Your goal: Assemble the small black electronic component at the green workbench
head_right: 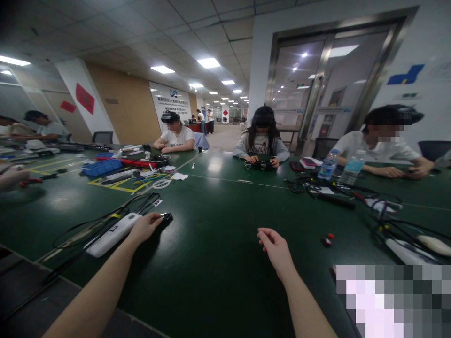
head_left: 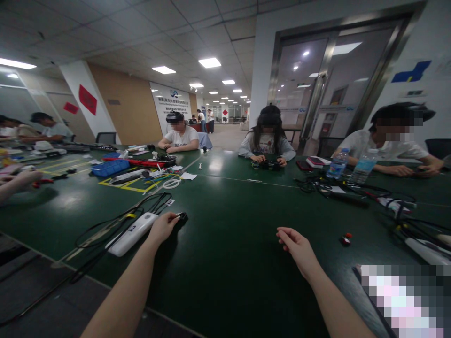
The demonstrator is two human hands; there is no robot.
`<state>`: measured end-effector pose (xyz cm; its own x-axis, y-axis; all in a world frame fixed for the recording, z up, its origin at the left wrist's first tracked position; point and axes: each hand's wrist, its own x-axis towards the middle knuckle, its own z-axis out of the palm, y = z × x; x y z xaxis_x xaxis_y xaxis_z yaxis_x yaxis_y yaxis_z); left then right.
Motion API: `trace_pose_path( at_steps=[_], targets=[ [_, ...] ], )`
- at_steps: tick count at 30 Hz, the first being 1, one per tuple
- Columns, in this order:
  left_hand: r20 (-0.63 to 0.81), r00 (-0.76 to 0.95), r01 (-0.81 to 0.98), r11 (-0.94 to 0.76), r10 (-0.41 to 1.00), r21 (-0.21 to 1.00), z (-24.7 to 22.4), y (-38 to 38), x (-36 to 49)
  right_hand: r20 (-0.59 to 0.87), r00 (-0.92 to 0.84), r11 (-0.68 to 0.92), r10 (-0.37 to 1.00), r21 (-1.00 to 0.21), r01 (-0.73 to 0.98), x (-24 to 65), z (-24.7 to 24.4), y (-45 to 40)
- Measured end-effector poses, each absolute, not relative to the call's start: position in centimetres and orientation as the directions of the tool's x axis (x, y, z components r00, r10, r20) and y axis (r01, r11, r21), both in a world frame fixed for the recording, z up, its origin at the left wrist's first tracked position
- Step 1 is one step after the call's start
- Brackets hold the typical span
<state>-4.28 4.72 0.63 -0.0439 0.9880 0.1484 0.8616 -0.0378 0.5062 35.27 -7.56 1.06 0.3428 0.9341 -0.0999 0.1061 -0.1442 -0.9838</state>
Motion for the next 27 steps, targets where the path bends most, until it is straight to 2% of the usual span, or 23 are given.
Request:
trace_pose_path(
  at_steps=[6, 12, 21, 27],
  targets=[
    [0.162, 0.003, 0.895, -0.075, 0.987, 0.439, 0.7, 4.7, -4.1, -0.099, 0.321, -0.142, 0.942, -0.983, 0.116, 35.5, 0.7, -7.5],
    [0.164, -0.049, 0.852, -0.045, 0.985, 0.522, 0.1, 4.9, -4.1, -0.071, 0.328, -0.115, 0.942, -0.987, 0.116, 35.9, -0.5, -7.0],
    [0.182, -0.085, 0.863, -0.019, 0.980, 0.504, 0.1, 5.3, -4.1, -0.088, 0.320, -0.130, 0.943, -0.985, 0.111, 35.7, 0.0, -7.2],
    [0.156, -0.156, 0.817, 0.039, 0.975, 0.575, 0.1, 5.3, -4.0, -0.067, 0.326, -0.108, 0.943, -0.988, 0.112, 35.5, 0.2, -7.4]
  ],
)
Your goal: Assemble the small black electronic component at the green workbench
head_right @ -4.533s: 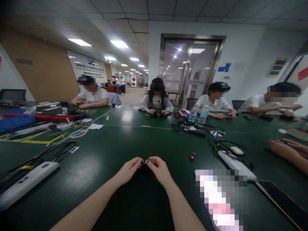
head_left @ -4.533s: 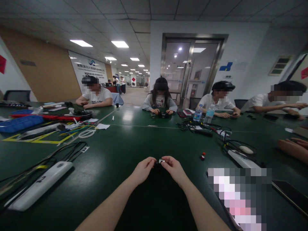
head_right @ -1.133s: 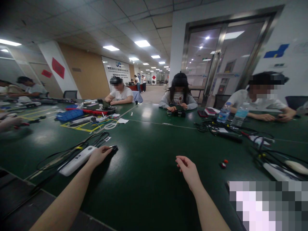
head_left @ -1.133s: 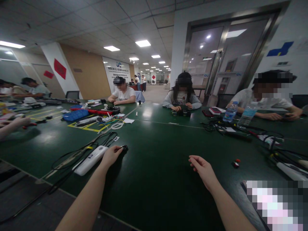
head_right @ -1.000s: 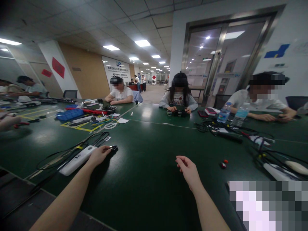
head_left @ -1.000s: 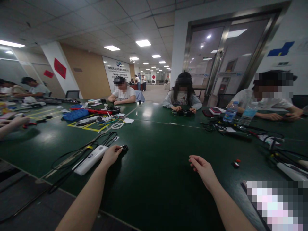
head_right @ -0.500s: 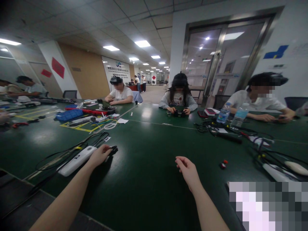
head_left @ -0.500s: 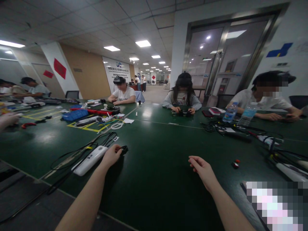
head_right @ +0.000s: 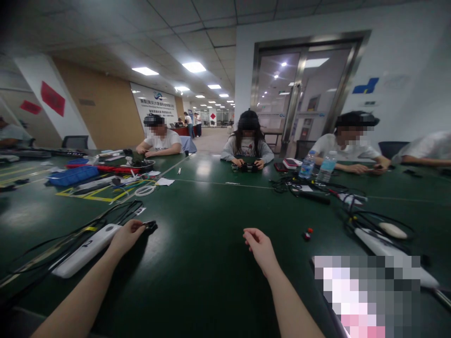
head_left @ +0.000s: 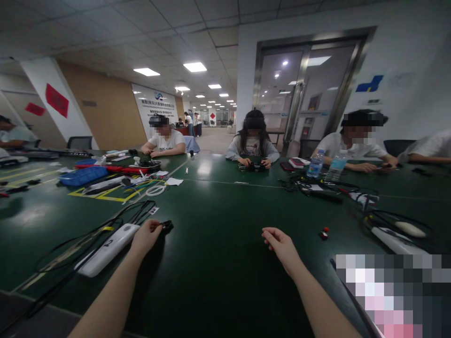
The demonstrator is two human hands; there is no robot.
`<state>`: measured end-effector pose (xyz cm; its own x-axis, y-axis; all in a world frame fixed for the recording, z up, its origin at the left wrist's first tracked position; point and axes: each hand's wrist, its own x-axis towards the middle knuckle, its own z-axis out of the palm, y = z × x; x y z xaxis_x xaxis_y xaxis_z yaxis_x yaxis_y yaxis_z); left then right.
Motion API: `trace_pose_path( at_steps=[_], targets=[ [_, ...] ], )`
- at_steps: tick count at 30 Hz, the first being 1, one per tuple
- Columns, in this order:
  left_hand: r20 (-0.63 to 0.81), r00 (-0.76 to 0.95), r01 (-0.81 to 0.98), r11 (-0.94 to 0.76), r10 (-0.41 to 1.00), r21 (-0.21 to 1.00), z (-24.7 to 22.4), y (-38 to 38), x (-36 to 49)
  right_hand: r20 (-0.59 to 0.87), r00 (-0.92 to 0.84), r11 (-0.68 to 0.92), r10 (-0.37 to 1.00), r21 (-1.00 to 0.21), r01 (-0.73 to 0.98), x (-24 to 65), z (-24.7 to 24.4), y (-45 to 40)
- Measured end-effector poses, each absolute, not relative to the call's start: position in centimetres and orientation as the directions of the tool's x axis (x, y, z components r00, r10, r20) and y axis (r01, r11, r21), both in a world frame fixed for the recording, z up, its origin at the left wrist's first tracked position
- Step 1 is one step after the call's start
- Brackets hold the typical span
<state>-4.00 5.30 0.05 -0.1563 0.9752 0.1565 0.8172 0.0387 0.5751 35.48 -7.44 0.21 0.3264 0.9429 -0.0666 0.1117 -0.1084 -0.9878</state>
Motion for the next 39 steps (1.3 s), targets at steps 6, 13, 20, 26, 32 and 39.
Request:
trace_pose_path(
  at_steps=[6, 13, 20, 26, 32, 39],
  targets=[
    [0.146, -0.239, 0.796, 0.107, 0.960, 0.596, -0.3, 6.0, -4.4, -0.047, 0.308, -0.086, 0.950, -0.990, 0.113, 35.4, 0.2, -7.6],
    [0.135, -0.247, 0.792, 0.120, 0.960, 0.599, -0.2, 6.2, -3.9, -0.068, 0.295, -0.105, 0.953, -0.989, 0.109, 35.3, 0.6, -7.7],
    [0.085, 0.092, 0.792, -0.124, 0.992, 0.598, 0.2, 4.0, 3.7, -0.074, 0.316, -0.106, 0.946, -0.990, 0.087, 35.2, 0.8, -7.8],
    [0.055, 0.362, 0.651, -0.295, 0.931, 0.699, -0.3, 1.7, 12.9, -0.037, 0.299, -0.078, 0.953, -0.989, 0.124, 35.2, 1.0, -8.1],
    [0.017, 0.512, 0.557, -0.347, 0.859, 0.755, 0.3, -1.0, 19.2, 0.116, 0.251, 0.015, 0.961, -0.928, 0.373, 35.3, 1.1, -8.3],
    [0.010, 0.555, 0.464, -0.320, 0.832, 0.826, -0.4, -1.7, 19.3, 0.125, 0.039, 0.081, 0.991, -0.821, 0.565, 35.0, 2.3, -9.2]
  ],
)
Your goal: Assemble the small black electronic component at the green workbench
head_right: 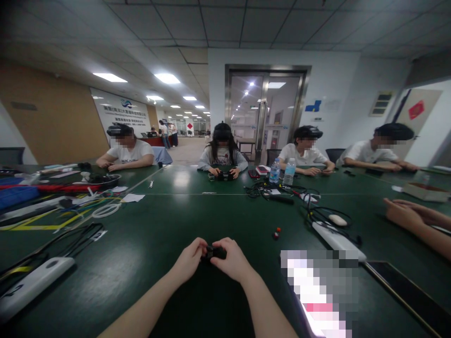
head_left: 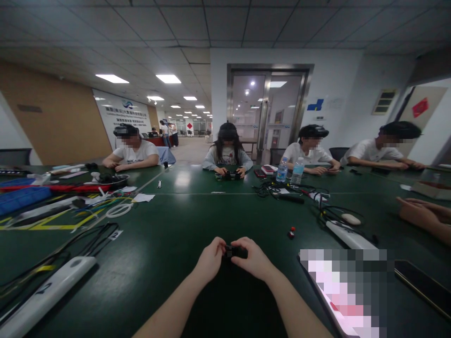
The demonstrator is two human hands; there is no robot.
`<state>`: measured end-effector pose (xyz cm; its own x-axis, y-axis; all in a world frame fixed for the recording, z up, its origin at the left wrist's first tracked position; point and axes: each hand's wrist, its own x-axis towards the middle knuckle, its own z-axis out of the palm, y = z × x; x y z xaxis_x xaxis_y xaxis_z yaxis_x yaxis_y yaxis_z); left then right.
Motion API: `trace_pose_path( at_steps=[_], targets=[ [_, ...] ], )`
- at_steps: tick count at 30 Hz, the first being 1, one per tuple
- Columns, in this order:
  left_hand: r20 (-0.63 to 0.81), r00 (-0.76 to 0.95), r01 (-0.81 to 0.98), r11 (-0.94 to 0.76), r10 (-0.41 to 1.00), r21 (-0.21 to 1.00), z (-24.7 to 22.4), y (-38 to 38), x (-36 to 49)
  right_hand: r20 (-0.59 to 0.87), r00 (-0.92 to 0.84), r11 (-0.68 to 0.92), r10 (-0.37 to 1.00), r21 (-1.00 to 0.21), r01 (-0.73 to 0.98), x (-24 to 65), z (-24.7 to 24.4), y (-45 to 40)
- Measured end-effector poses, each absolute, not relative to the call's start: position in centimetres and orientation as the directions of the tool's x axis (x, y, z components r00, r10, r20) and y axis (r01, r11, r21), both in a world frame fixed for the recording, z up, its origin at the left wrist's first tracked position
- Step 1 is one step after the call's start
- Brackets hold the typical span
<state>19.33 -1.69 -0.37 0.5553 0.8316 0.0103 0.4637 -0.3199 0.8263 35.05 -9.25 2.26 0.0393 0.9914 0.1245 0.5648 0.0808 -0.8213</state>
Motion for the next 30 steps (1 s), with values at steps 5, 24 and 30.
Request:
trace_pose_path(
  at_steps=[5, 24, 30],
  targets=[
    [-0.003, 0.595, 0.432, -0.316, 0.804, 0.845, -0.4, -1.6, 18.9, 0.082, 0.021, 0.051, 0.996, -0.770, 0.636, 34.6, 2.2, -9.1],
    [-0.033, 0.607, 0.445, -0.305, 0.794, 0.842, 0.0, -1.8, 18.7, 0.110, 0.020, 0.069, 0.994, -0.745, 0.663, 34.1, 1.9, -9.2],
    [-0.052, 0.603, 0.450, -0.286, 0.796, 0.846, 0.0, -1.7, 18.7, 0.145, 0.053, 0.084, 0.988, -0.794, 0.602, 33.9, 1.8, -9.0]
  ],
)
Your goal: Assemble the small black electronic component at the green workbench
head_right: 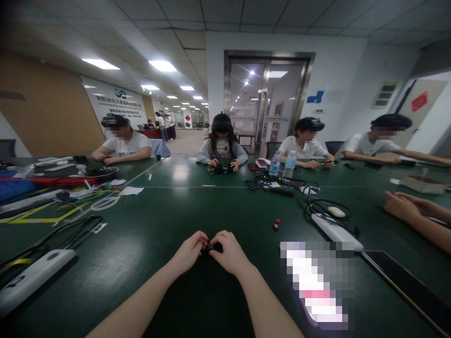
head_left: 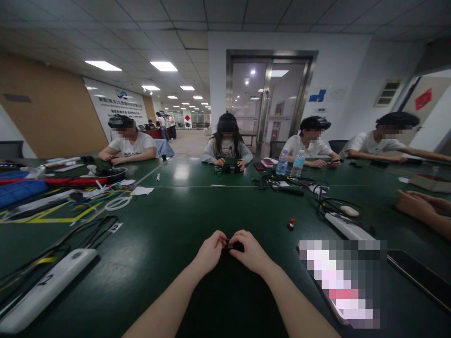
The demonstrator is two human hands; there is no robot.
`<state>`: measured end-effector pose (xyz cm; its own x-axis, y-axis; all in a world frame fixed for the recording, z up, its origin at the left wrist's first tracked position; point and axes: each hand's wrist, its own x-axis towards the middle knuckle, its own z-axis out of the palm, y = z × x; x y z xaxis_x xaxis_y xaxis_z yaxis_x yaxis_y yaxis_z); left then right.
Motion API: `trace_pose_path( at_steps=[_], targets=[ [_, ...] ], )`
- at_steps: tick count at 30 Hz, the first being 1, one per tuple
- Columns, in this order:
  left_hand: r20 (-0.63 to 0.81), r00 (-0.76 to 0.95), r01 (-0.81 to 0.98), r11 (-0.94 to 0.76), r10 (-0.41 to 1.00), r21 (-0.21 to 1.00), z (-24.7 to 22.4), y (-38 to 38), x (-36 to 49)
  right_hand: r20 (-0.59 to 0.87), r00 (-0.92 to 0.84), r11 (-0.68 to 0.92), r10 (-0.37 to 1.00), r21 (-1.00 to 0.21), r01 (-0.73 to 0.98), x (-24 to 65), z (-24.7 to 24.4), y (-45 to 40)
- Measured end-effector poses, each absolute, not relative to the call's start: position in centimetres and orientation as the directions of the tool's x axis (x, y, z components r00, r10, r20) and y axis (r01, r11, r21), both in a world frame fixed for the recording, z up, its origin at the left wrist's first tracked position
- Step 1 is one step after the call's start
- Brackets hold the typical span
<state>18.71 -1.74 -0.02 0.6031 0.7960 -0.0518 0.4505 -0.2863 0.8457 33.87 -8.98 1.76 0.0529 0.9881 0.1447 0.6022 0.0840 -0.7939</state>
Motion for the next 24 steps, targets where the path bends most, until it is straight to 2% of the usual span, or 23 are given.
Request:
trace_pose_path(
  at_steps=[4, 9, 13, 17, 24],
  targets=[
    [-0.056, 0.604, 0.463, -0.293, 0.795, 0.836, 0.1, -1.8, 18.8, 0.141, 0.152, 0.045, 0.978, -0.859, 0.510, 34.0, 1.7, -8.6],
    [-0.056, 0.601, 0.472, -0.297, 0.797, 0.830, 0.3, -2.0, 18.8, 0.126, 0.254, 0.089, 0.959, -0.984, 0.152, 34.9, 1.4, -8.1],
    [-0.071, 0.604, 0.476, -0.288, 0.794, 0.831, 0.7, -2.2, 18.8, 0.023, 0.364, 0.055, 0.931, -0.995, -0.080, 35.5, 1.0, -7.9],
    [-0.072, 0.608, 0.480, -0.294, 0.791, 0.827, 1.1, -2.3, 18.7, -0.044, 0.414, 0.079, 0.909, -0.958, -0.277, 36.0, 1.0, -7.8],
    [-0.094, 0.608, 0.484, -0.274, 0.789, 0.831, 1.0, -2.3, 18.7, -0.066, 0.434, 0.098, 0.898, -0.934, -0.344, 36.7, 0.8, -7.6]
  ],
)
